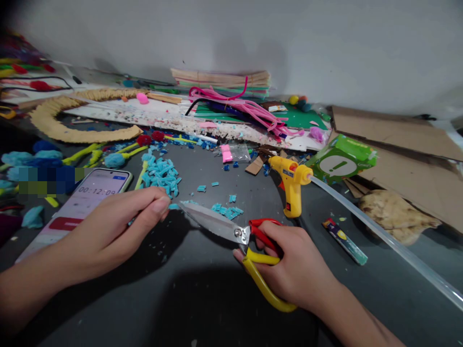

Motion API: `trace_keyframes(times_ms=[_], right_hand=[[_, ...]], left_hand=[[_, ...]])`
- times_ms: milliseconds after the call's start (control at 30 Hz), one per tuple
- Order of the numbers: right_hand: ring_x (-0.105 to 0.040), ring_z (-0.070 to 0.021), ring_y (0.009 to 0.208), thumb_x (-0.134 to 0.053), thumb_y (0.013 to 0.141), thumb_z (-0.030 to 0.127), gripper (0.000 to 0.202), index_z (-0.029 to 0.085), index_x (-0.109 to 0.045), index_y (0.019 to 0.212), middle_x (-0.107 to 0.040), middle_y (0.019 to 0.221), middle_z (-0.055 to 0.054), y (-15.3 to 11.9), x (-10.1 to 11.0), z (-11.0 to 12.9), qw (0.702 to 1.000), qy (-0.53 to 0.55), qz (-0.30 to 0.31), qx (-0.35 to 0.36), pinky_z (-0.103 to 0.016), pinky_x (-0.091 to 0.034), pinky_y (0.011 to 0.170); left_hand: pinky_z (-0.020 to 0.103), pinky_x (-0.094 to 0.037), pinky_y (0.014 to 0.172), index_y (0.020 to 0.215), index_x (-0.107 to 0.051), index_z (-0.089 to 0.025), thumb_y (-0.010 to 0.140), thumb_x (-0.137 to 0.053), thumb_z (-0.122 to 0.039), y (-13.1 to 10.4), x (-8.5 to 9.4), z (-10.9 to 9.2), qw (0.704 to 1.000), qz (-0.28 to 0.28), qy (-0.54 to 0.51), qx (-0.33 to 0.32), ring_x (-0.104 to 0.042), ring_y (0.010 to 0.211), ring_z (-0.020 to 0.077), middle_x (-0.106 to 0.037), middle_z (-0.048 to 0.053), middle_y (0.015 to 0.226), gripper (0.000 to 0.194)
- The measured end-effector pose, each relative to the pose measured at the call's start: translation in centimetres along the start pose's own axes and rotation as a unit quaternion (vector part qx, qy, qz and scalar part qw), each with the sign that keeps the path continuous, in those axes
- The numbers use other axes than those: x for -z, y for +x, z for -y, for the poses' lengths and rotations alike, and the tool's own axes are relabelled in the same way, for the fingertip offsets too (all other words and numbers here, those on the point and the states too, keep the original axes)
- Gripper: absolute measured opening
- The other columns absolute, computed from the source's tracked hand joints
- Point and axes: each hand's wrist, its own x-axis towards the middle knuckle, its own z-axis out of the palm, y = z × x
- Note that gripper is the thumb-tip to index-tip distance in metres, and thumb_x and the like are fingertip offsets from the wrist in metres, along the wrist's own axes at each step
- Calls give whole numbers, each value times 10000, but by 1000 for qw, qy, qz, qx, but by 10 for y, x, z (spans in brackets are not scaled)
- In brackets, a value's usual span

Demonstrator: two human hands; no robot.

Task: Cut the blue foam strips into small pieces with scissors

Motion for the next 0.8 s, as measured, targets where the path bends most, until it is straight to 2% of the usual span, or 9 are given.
trace_keyframes(times_ms=[800], right_hand=[[-305, -82, 495, -691, 805, 463, 396, 201, -451, 631, -370, 544, 65, -1, -1, -4, 1000, -4, 14, 2, -213, -287, 466]], left_hand=[[263, -333, 557, 724, -409, -199, 985, -394, -223, 0, -1, -1, 1000, 8, -8, -3, -426, 568, 111, -470, -32, 630, 262]])
